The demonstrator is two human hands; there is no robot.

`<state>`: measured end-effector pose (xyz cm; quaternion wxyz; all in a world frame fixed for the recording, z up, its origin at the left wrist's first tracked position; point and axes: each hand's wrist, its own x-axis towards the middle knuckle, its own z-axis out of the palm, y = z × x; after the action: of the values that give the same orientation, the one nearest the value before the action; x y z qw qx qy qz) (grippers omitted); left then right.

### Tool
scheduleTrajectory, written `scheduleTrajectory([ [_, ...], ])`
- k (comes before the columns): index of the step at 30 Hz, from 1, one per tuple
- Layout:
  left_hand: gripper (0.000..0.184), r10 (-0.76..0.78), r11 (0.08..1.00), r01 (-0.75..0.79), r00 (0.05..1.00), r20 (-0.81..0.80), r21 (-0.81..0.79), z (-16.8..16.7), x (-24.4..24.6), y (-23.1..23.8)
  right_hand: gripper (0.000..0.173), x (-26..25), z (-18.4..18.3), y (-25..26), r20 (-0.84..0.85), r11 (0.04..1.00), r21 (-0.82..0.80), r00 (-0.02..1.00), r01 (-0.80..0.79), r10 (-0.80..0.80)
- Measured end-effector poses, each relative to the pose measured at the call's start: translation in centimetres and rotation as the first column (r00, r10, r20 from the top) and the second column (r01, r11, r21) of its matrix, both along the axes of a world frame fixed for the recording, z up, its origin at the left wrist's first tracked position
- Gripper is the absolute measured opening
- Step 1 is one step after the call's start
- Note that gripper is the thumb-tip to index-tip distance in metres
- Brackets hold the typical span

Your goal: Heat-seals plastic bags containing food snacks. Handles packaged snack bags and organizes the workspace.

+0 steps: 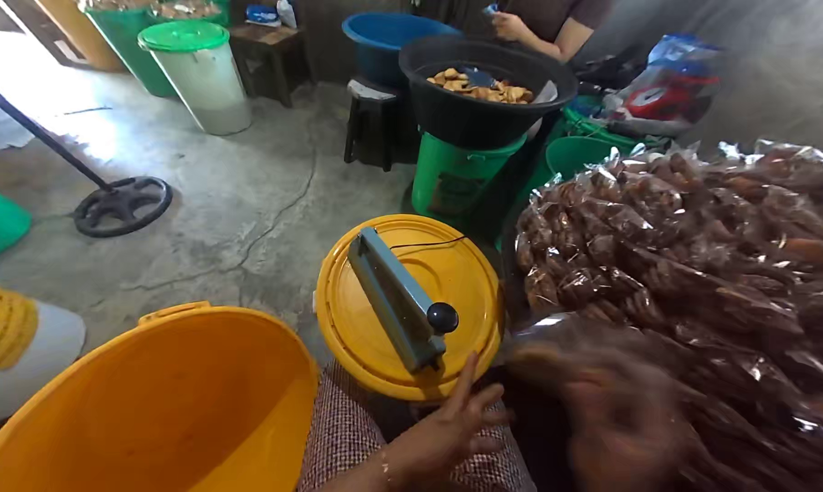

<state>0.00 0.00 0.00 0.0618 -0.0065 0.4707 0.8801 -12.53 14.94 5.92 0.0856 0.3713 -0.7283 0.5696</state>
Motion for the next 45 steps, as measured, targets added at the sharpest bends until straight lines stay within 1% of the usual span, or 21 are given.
scheduleTrajectory([
  [3,0.068,0.343,0.919,-0.374,0.915,0.211,0.129,-0.9,-0.3,0.0,0.046,4.8,-4.5,-2.6,0.383,0.977,0.124,0.917,-0.171,0.112],
  [4,0.059,0.401,0.903,-0.427,0.88,0.254,0.056,-1.7,0.0,-0.6,0.051,5.1,-5.0,-2.9,0.571,0.963,0.11,0.809,-0.247,0.142],
  [6,0.05,0.446,0.895,-0.424,0.854,0.269,-0.14,-3.7,1.0,-2.0,0.042,4.3,-5.4,-3.8,0.879,0.951,0.04,0.463,-0.307,0.113],
  [7,0.049,0.458,0.885,-0.405,0.846,0.272,-0.229,-4.5,1.5,-2.5,0.034,3.5,-5.9,-4.5,0.938,0.955,0.047,0.34,-0.292,0.058],
  [8,0.05,0.474,0.87,-0.395,0.834,0.283,-0.294,-5.0,1.7,-2.9,0.026,2.7,-6.4,-5.5,0.953,0.952,0.098,0.303,-0.289,-0.006],
  [9,0.051,0.503,0.851,-0.405,0.81,0.301,-0.334,-5.2,1.7,-3.1,0.02,2.0,-7.1,-6.5,0.934,0.937,0.173,0.351,-0.305,-0.058],
  [12,0.052,0.631,0.754,-0.476,0.718,0.295,-0.453,-5.4,0.6,-3.8,0.022,0.2,-9.2,-9.4,0.674,0.852,0.436,0.733,-0.29,-0.095],
  [15,0.059,0.744,0.637,-0.55,0.623,0.242,-0.54,-6.5,-1.4,-5.7,0.027,-1.6,-10.6,-12.2,0.354,0.872,0.453,0.935,-0.188,0.017],
  [17,0.061,0.788,0.586,-0.574,0.57,0.235,-0.571,-7.2,-2.6,-7.0,0.036,-3.1,-11.8,-13.7,0.359,0.886,0.386,0.927,-0.257,0.112],
  [19,0.062,0.813,0.56,-0.601,0.532,0.237,-0.571,-7.5,-3.5,-8.0,0.034,-5.1,-11.5,-15.4,0.397,0.837,0.433,0.904,-0.335,0.157],
  [21,0.063,0.828,0.546,-0.632,0.508,0.238,-0.55,-7.0,-4.2,-9.1,0.029,-7.4,-8.7,-17.6,0.442,0.757,0.533,0.887,-0.379,0.133],
  [23,0.062,0.835,0.537,-0.66,0.503,0.222,-0.525,-6.3,-4.8,-10.4,0.042,-8.4,-4.5,-18.4,0.561,0.702,0.483,0.801,-0.523,0.211],
  [25,0.063,0.825,0.544,-0.647,0.529,0.198,-0.535,-5.9,-5.1,-11.3,0.051,-7.5,-1.2,-18.1,0.538,0.487,0.58,0.756,-0.653,0.372],
  [27,0.063,0.812,0.553,-0.614,0.548,0.2,-0.563,-5.4,-5.3,-12.0,0.07,-5.1,-0.6,-18.3,0.4,0.227,0.824,0.817,-0.519,0.416],
  [29,0.062,0.799,0.57,-0.576,0.556,0.229,-0.586,-5.2,-5.2,-12.5,0.083,-3.2,-2.7,-18.2,0.309,0.135,0.917,0.883,-0.375,0.353],
  [33,0.065,0.795,0.605,-0.603,0.501,0.342,-0.52,-6.9,-4.2,-13.1,0.068,-2.2,-6.2,-16.9,0.111,0.382,0.894,0.943,-0.232,0.314],
  [36,0.046,0.744,0.654,-0.663,0.474,0.472,-0.364,-7.3,-3.2,-13.5,0.063,-2.1,-7.5,-16.3,0.011,0.495,0.848,0.939,-0.191,0.344],
  [38,0.03,0.732,0.67,-0.646,0.495,0.468,-0.366,-7.3,-2.9,-14.0,0.061,-2.1,-7.9,-16.1,-0.041,0.551,0.815,0.932,-0.177,0.36],
  [41,0.028,0.8,0.599,-0.662,0.52,0.299,-0.451,-7.3,-2.6,-14.4,0.061,-2.2,-8.2,-15.9,-0.065,0.58,0.795,0.926,-0.177,0.372],
  [43,0.027,0.837,0.548,-0.758,0.496,0.232,-0.354,-6.8,-2.7,-14.0,0.06,-2.2,-8.4,-15.9,-0.074,0.594,0.785,0.926,-0.175,0.37],
  [45,0.028,0.831,0.532,-0.82,0.458,0.316,-0.211,-5.9,-3.4,-13.5,0.06,-2.3,-8.6,-15.9,-0.079,0.598,0.783,0.926,-0.172,0.37],
])
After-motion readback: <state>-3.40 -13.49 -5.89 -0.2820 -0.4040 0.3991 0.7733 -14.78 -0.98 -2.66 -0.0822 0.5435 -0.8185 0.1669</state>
